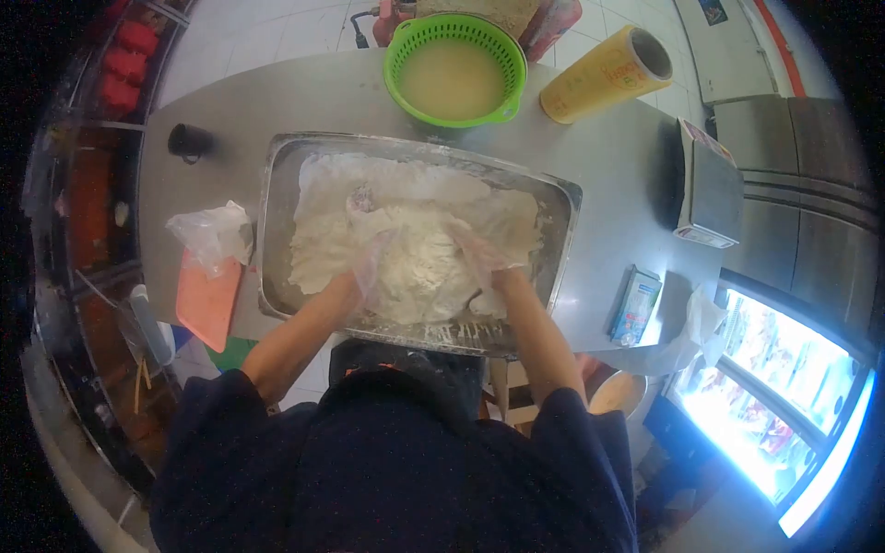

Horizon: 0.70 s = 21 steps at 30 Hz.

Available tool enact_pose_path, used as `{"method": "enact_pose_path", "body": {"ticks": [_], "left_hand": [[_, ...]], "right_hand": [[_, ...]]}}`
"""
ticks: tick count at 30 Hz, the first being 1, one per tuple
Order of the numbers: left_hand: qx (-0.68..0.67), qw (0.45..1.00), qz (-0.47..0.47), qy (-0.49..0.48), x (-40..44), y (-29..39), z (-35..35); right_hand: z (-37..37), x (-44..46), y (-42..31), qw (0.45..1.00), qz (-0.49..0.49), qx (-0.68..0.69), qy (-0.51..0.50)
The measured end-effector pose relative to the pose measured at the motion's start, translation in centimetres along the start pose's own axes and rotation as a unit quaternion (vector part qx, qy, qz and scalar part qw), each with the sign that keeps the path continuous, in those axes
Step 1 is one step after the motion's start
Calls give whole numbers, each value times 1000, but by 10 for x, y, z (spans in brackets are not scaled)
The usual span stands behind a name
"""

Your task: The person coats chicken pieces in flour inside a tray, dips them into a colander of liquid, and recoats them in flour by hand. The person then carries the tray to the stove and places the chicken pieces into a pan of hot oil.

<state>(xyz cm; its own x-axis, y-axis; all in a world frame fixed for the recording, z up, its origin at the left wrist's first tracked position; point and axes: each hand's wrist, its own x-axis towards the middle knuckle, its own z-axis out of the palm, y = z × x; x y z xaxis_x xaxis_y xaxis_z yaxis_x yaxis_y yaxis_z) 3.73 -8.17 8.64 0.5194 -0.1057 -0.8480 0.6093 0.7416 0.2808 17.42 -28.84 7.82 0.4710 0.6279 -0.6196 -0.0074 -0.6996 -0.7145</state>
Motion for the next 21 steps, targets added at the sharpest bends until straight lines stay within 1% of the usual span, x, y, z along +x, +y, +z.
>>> {"method": "enact_pose_path", "body": {"ticks": [1, 2, 3, 4, 5, 6, 7, 8, 9, 10, 11, 12, 13, 14, 15, 16, 17, 18, 19, 20, 21], "left_hand": [[-12, 1000, -7, 6, 0, 0, 4], [-25, 1000, -14, 12, 0, 0, 8], [-1, 999, -28, 26, -1, 3, 9], [23, 998, -44, 41, -3, 3, 8], [20, 998, -51, 45, -7, 2, 2], [75, 997, -7, 19, -12, 4, -8], [131, 990, 42, -7, -17, 11, -14], [131, 990, 45, -5, -25, 16, -17], [165, 981, 99, 8, -39, 24, -15], [199, 967, 155, 20, -50, 33, -12], [199, 967, 157, 19, -58, 42, -10], [159, 973, 159, 58, -63, 52, -9], [118, 975, 160, 97, -63, 61, -10], [119, 975, 159, 95, -57, 72, -14], [305, 922, 172, 167, -47, 87, -19], [478, 828, 180, 232, -42, 97, -22], [478, 827, 182, 231, -29, 89, -34], [558, 746, 225, 286, -4, 75, -52], [629, 649, 264, 337, 2, 75, -51], [632, 647, 265, 335, 7, 74, -53], [578, 747, 155, 290, -1, 75, -42]], "right_hand": [[3, -1, -15, 999, -40, 13, -2], [13, 3, -34, 974, 64, 216, -22], [16, 8, -48, 897, 162, 410, -38], [16, 10, -41, 895, 165, 412, -38], [19, 9, -28, 926, 114, 359, -24], [19, 7, -19, 951, 59, 303, -11], [12, 5, -15, 951, 56, 303, -14], [4, 1, -9, 940, 24, 339, -23], [-4, -5, -3, 927, -7, 375, -31], [-16, -10, 4, 927, -9, 374, -31], [-29, -17, 12, 941, -34, 337, 5], [-35, -22, 15, 952, -58, 298, 41], [-36, -26, 12, 952, -58, 298, 42], [-38, -29, 9, 976, 22, 173, 129], [-39, -33, 7, 971, 101, 44, 214], [-35, -37, 6, 970, 100, 44, 217], [-24, -42, 3, 964, 163, -14, 209], [-12, -46, -3, 951, 223, -70, 200], [3, -53, -19, 937, 234, -66, 251], [11, -53, -3, 937, 235, -62, 252], [23, -48, 24, 940, 256, 46, 221]]}}
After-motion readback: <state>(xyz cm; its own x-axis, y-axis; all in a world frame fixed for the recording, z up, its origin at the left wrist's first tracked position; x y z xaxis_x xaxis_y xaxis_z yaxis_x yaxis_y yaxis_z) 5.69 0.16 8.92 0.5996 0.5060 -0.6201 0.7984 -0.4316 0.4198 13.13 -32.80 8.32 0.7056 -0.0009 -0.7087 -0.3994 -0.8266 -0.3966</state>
